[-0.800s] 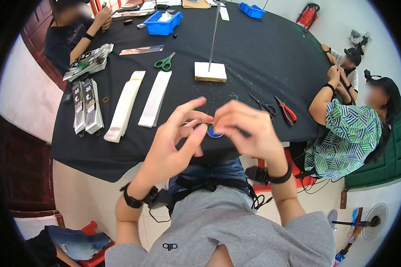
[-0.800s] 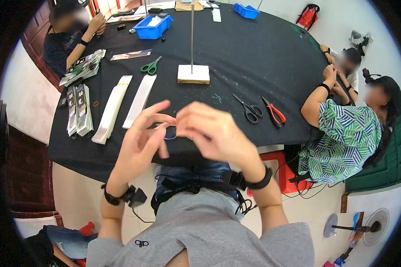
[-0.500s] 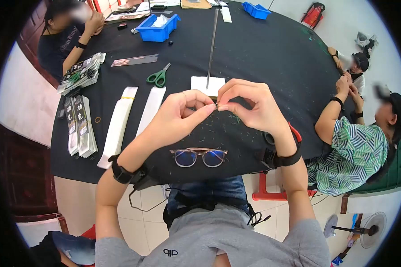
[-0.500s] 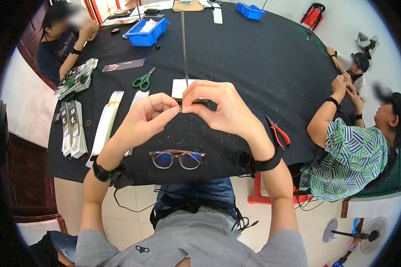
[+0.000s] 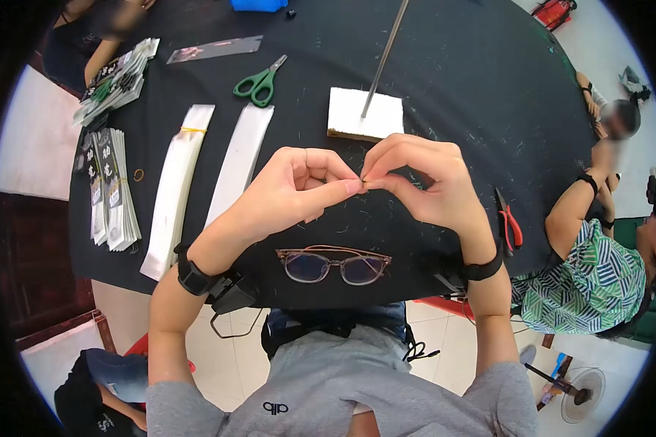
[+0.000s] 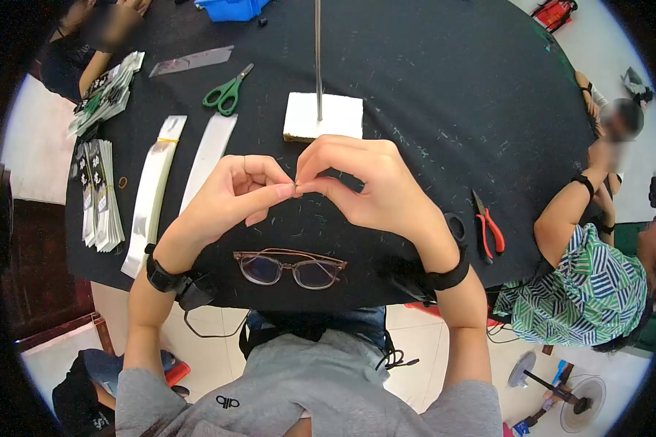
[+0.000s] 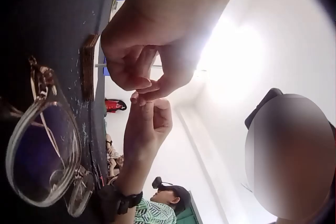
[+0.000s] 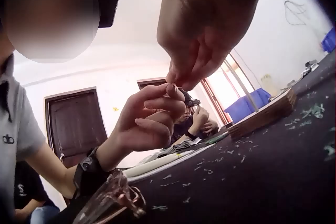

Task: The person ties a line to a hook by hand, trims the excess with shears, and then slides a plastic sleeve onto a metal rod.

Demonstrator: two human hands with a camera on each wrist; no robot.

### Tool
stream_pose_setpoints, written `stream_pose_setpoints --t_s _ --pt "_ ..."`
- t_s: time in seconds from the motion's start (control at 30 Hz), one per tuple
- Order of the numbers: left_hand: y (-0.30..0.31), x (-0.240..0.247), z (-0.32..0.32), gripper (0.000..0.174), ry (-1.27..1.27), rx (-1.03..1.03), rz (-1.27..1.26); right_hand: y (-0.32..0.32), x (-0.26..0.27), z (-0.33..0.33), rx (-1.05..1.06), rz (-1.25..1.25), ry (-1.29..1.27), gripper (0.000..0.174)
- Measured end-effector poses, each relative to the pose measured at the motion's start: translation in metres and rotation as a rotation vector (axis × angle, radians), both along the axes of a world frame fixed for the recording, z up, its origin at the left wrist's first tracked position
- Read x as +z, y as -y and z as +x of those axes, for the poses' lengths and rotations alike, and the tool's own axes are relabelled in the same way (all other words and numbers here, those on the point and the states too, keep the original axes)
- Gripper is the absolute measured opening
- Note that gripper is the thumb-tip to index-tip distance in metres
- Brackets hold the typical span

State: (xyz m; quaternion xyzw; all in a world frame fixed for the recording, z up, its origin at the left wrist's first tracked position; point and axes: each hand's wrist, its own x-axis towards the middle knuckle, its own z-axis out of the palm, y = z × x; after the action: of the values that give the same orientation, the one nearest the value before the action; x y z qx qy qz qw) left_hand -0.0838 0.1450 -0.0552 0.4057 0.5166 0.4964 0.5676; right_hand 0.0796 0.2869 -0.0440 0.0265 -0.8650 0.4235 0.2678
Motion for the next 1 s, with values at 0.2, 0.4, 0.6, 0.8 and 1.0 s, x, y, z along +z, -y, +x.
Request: stream_pose_setpoints --t_s 0.2,0.4,0.6,0.8,1.0 --pt "0.001 -0.001 0.005 0.012 0.097 0.031 0.018 0.004 -0.006 0.003 -0.040 -0.126 -0.019 0.014" --pt "0.007 -0.002 0.012 0.009 0.002 0.150 0.149 0.007 -0.007 0.004 -0.071 -0.046 -0.091 0.018" --pt "0.013 0.001 0.018 0.009 -0.141 0.308 0.167 0.012 -0.010 0.011 -0.187 -0.186 -0.134 0.026" --pt "0.015 -0.003 0.022 0.007 -0.265 0.315 0.280 0.026 -0.014 0.007 -0.133 -0.330 -0.095 0.023" --pt "0.014 -0.006 0.024 0.007 -0.336 0.305 0.354 0.026 -0.018 0.007 -0.122 -0.368 -0.098 0.021"
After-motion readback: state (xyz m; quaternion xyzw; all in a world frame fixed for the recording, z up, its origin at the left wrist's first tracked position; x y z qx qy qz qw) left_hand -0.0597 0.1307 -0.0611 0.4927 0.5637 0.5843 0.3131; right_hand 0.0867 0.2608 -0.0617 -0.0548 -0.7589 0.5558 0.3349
